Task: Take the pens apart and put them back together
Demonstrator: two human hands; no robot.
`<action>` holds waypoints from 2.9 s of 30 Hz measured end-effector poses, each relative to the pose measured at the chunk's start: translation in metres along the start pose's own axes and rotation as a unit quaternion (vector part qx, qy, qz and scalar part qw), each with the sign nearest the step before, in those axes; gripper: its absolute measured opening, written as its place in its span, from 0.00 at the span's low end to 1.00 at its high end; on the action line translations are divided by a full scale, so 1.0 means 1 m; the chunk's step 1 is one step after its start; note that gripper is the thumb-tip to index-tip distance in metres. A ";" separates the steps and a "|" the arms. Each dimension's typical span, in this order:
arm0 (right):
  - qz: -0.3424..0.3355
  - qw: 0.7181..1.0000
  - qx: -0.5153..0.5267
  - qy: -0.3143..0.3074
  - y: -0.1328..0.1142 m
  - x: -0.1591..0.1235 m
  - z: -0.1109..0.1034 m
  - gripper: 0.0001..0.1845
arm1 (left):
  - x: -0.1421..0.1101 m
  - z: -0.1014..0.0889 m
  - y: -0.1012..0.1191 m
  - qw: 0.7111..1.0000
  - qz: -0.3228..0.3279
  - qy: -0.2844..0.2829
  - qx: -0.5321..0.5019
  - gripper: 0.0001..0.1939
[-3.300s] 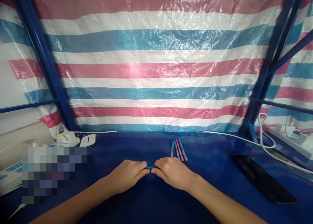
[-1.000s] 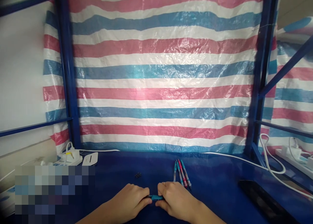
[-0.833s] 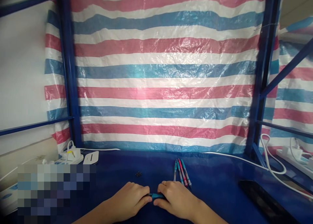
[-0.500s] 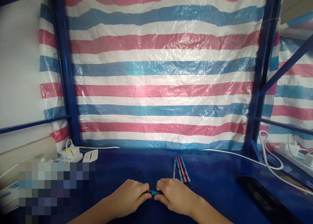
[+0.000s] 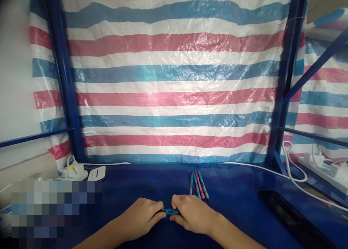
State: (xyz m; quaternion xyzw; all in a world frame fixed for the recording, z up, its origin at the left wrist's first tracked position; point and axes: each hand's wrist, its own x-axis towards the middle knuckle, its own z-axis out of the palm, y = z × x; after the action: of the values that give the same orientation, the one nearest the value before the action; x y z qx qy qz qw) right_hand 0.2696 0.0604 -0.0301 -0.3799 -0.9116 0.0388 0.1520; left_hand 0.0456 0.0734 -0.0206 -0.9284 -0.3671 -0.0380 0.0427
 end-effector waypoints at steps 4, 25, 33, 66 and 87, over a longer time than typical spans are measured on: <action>0.002 1.000 0.011 -0.003 0.001 -0.001 -0.001 0.11 | 0.000 -0.001 0.002 1.000 -0.007 -0.010 -0.002 0.15; 0.016 1.000 0.012 -0.013 0.003 -0.003 0.001 0.10 | 0.000 0.000 0.002 1.000 0.002 -0.006 -0.006 0.15; -0.014 1.000 -0.008 -0.016 0.004 0.001 0.003 0.12 | 0.000 -0.002 0.003 1.000 -0.003 -0.013 -0.007 0.16; 0.004 0.999 0.002 -0.042 0.003 -0.003 -0.004 0.10 | 0.001 -0.008 0.003 0.999 -0.021 0.004 -0.026 0.06; 0.029 0.997 -0.068 -0.011 0.007 -0.002 -0.001 0.09 | 0.002 -0.008 0.001 0.996 -0.076 -0.032 0.012 0.09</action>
State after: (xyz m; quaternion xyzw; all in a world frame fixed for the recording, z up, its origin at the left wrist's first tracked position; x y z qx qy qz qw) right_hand 0.2756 0.0638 -0.0308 -0.4151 -0.9024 -0.0142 0.1146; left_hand 0.0476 0.0729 -0.0124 -0.8978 -0.4386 -0.0071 0.0390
